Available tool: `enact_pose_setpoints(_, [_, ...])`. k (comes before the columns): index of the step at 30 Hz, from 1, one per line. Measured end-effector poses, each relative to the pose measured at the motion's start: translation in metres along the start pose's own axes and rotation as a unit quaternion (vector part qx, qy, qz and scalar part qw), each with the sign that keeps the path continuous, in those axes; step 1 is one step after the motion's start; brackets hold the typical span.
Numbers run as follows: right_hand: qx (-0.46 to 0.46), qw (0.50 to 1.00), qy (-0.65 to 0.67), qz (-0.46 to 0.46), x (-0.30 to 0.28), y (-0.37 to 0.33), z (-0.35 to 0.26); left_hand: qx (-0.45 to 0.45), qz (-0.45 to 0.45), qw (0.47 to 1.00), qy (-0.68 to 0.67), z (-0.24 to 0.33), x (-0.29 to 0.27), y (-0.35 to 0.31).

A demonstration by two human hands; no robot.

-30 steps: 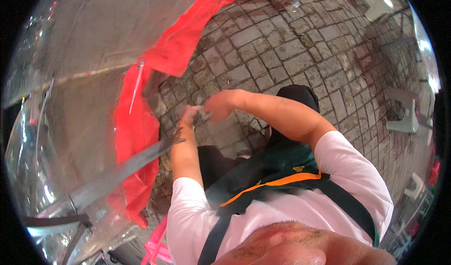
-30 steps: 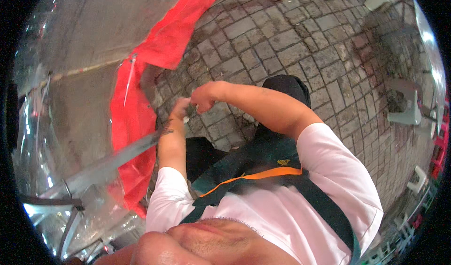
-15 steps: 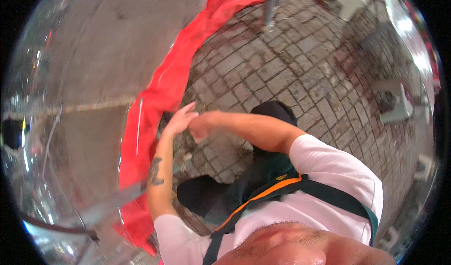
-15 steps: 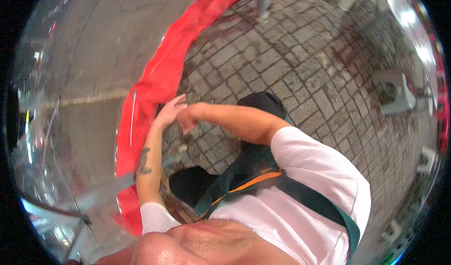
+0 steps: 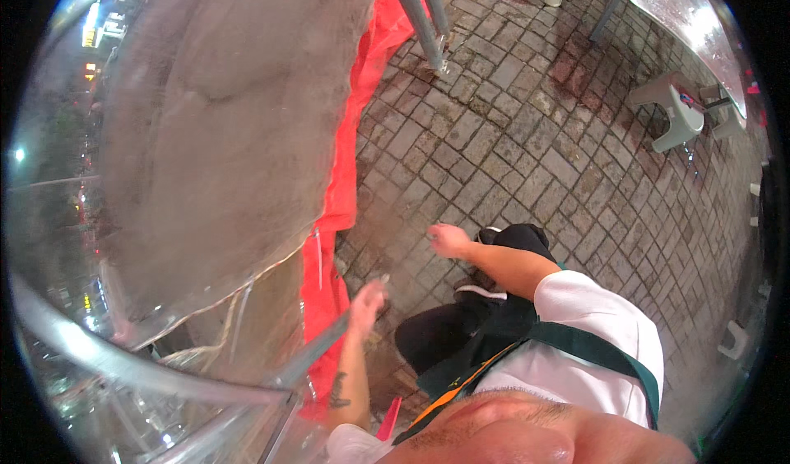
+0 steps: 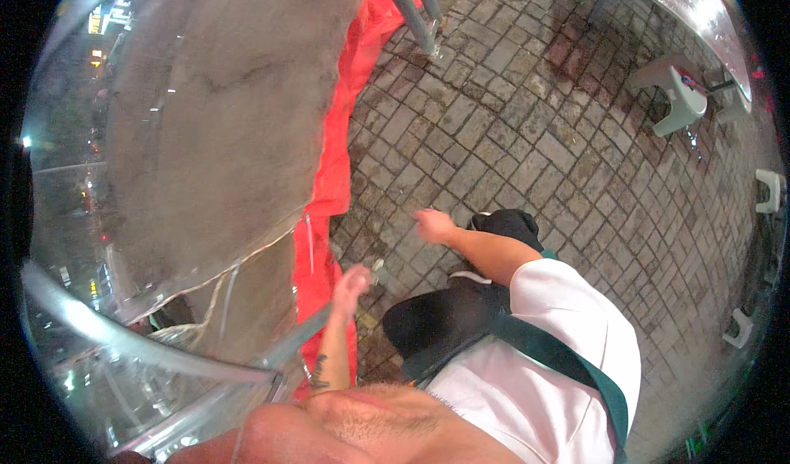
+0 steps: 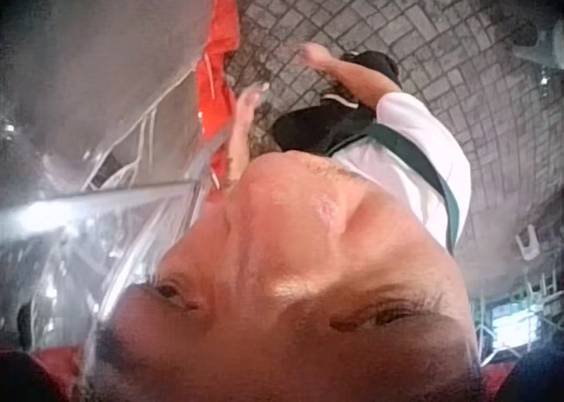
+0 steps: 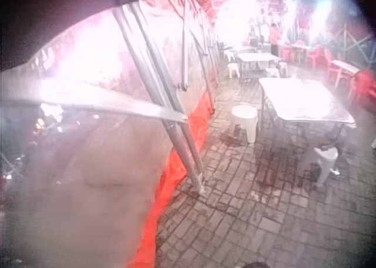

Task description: The person secures a red tarp to a metal frame using zip ties. They repeatedly thread zip ties through grommets and around frame bars, then tighten them by hand. The person also repositions a pink plastic chair to access different sections of the frame.

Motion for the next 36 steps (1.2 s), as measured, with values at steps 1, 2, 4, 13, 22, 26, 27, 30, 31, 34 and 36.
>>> enact_pose_setpoints(1, [0.017, 0.999, 0.022, 0.022, -0.013, -0.030, 0.007, -0.069, 0.024, 0.995, -0.061, -0.030, -0.002, -0.047])
enact_pose_setpoints(2, [0.000, 1.000, 0.011, 0.019, -0.026, -0.064, 0.005, -0.120, 0.087, 0.989, 0.014, -0.056, -0.011, -0.105])
enact_pose_setpoints(4, [-0.055, 0.996, 0.024, 0.066, -0.067, -0.126, -0.010, -0.284, 0.114, 0.951, -0.041, -0.115, -0.011, -0.230])
enact_pose_setpoints(13, [0.317, 0.900, 0.266, 0.134, -0.243, -0.381, 0.196, -0.290, 0.230, 0.921, -0.119, -0.147, 0.078, -0.564])
enact_pose_setpoints(22, [-0.118, 0.919, -0.181, -0.330, -0.231, -0.483, 0.127, 0.039, 0.126, 0.977, -0.166, 0.084, 0.308, -0.670])
enact_pose_setpoints(26, [0.333, 0.894, 0.160, -0.254, -0.181, -0.490, 0.106, 0.015, 0.141, 0.958, -0.250, 0.088, 0.404, -0.773])
enact_pose_setpoints(27, [0.305, 0.895, 0.179, -0.274, -0.165, -0.492, 0.077, 0.006, 0.172, 0.949, -0.263, 0.079, 0.416, -0.800])
enact_pose_setpoints(30, [0.185, 0.949, 0.068, -0.246, -0.150, -0.495, 0.005, 0.023, 0.239, 0.901, -0.361, 0.052, 0.450, -0.876])
enact_pose_setpoints(31, [0.178, 0.940, 0.107, -0.270, -0.140, -0.500, -0.014, 0.030, 0.249, 0.884, -0.395, 0.040, 0.463, -0.900])
enact_pose_setpoints(34, [0.102, 0.890, 0.140, -0.422, -0.089, -0.516, -0.055, 0.063, 0.263, 0.849, -0.454, 0.005, 0.496, -0.966])
enact_pose_setpoints(36, [0.075, 0.901, 0.095, -0.416, -0.057, -0.512, -0.050, 0.099, 0.288, 0.841, -0.447, -0.022, 0.512, -1.010])
Point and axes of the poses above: each hand's wrist, its own y-axis towards the middle knuckle, its own x-axis out of the palm, z = x × y, the point moved 10 cm from there along y, towards the middle knuckle, and after that the axes turned 3 degrees about y, right-handed, at the moved point
